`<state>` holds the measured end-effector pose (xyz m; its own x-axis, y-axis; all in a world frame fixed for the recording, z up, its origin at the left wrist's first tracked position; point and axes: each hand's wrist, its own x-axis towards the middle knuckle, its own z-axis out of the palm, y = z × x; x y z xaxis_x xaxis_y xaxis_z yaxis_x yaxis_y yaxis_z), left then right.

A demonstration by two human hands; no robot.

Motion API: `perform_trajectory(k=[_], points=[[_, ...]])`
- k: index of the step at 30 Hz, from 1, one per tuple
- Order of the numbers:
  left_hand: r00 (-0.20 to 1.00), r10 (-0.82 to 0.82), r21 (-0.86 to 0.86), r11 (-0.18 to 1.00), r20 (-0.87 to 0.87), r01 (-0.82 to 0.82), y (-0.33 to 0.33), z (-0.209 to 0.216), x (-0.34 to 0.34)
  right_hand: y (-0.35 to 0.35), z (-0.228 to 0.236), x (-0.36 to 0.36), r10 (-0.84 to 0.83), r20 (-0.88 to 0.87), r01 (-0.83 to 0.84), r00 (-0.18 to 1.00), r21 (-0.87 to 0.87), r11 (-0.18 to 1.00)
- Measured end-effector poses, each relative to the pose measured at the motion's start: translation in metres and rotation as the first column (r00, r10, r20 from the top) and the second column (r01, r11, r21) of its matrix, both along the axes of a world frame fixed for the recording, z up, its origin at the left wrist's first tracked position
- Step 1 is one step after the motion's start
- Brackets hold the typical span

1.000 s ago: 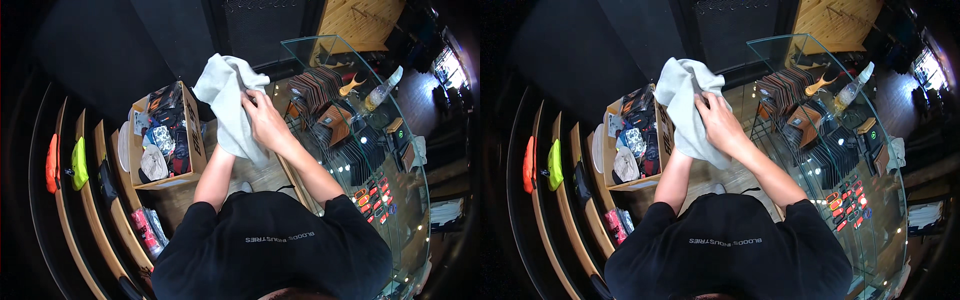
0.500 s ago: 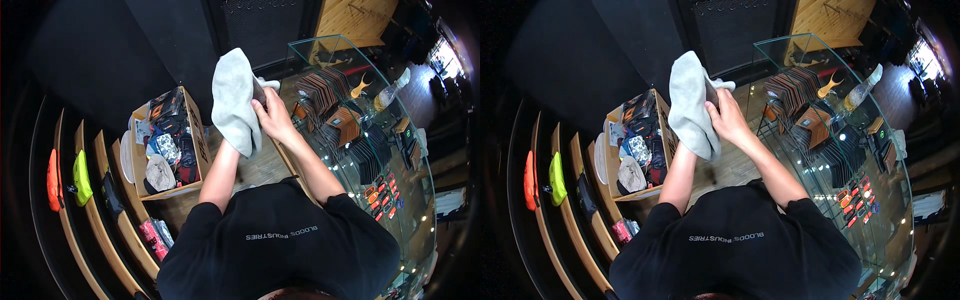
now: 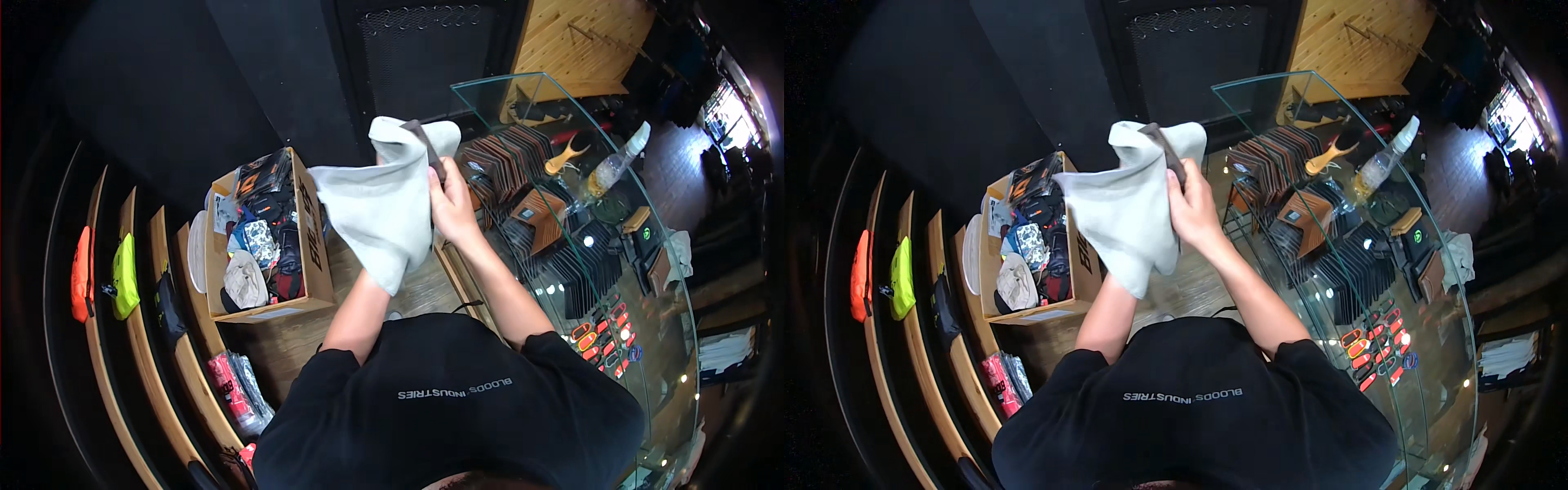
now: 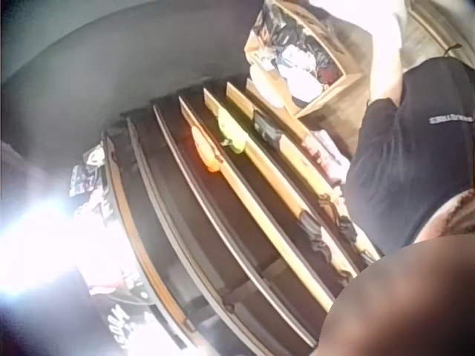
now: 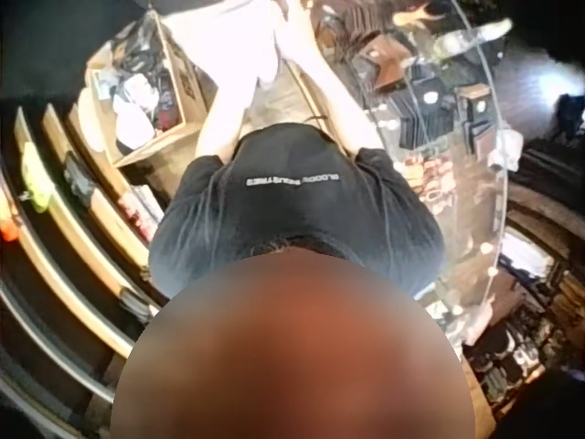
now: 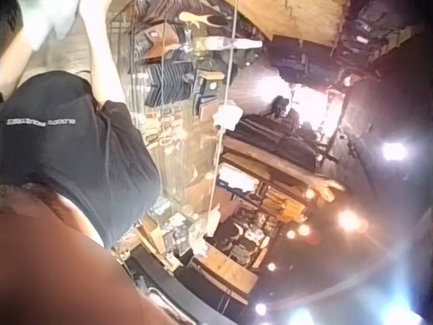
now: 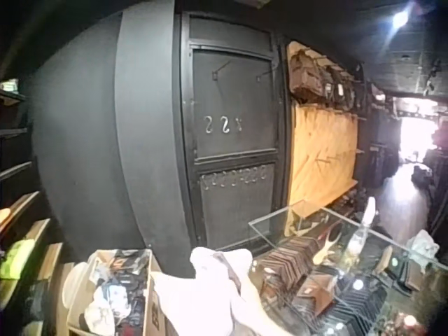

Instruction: Cleaning and inspecting various wallets and small pouches using a cloth and a brush on a store counter.

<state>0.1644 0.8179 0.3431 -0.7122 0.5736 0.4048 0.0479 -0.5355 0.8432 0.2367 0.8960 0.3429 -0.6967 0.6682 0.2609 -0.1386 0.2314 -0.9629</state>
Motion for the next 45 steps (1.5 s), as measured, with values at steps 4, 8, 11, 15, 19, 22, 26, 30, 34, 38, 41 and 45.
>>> perform_trajectory(k=[4,8,11,15,19,22,26,30,34,38,41,45], points=[[0.996,0.036,0.101,0.994,0.083,-0.044,0.018,-0.028,0.013,0.000,0.001,0.037,-0.025,0.093,-0.016,0.995,0.416,0.909],[0.992,0.013,0.106,0.994,0.127,-0.026,0.005,-0.039,0.041,-0.011,0.008,0.071,-0.075,0.146,-0.008,0.986,0.498,0.867],[0.987,-0.001,0.117,0.993,0.163,-0.019,0.000,-0.042,0.083,-0.013,0.009,0.092,-0.173,0.031,0.120,0.984,0.597,0.793],[0.978,-0.013,0.117,0.993,0.206,-0.012,-0.009,-0.043,0.114,-0.013,0.008,0.123,-0.124,0.156,-0.022,0.980,0.702,0.712],[0.963,-0.001,0.088,0.996,0.271,-0.024,-0.041,-0.042,0.112,-0.012,0.010,0.145,0.210,0.058,-0.217,0.976,0.351,0.911],[0.947,0.012,0.069,0.997,0.321,-0.036,-0.058,-0.049,0.136,-0.018,-0.011,0.155,0.430,-0.219,-0.454,0.876,-0.073,0.888],[0.927,0.001,0.065,0.998,0.376,-0.027,-0.085,-0.053,0.167,-0.037,-0.015,0.157,0.301,-0.121,-0.293,0.946,0.080,0.953],[0.907,-0.042,0.098,0.995,0.419,0.001,-0.086,-0.050,0.181,-0.052,-0.016,0.152,0.127,-0.229,-0.039,0.965,0.357,0.933],[0.883,-0.099,0.159,0.987,0.459,0.028,-0.110,-0.039,0.161,-0.074,0.000,0.157,0.254,-0.164,-0.164,0.953,0.424,0.891],[0.854,-0.170,0.233,0.971,0.492,0.059,-0.144,-0.028,0.156,-0.099,-0.012,0.149,0.363,-0.271,-0.301,0.891,0.245,0.922],[0.825,-0.205,0.292,0.955,0.526,0.051,-0.170,-0.027,0.158,-0.121,-0.008,0.152,0.378,-0.327,-0.372,0.866,0.084,0.924],[0.807,0.278,-0.411,0.747,-0.521,-0.522,-0.203,-0.035,0.144,-0.138,-0.024,0.145,0.437,-0.204,-0.474,0.876,-0.199,0.858]])
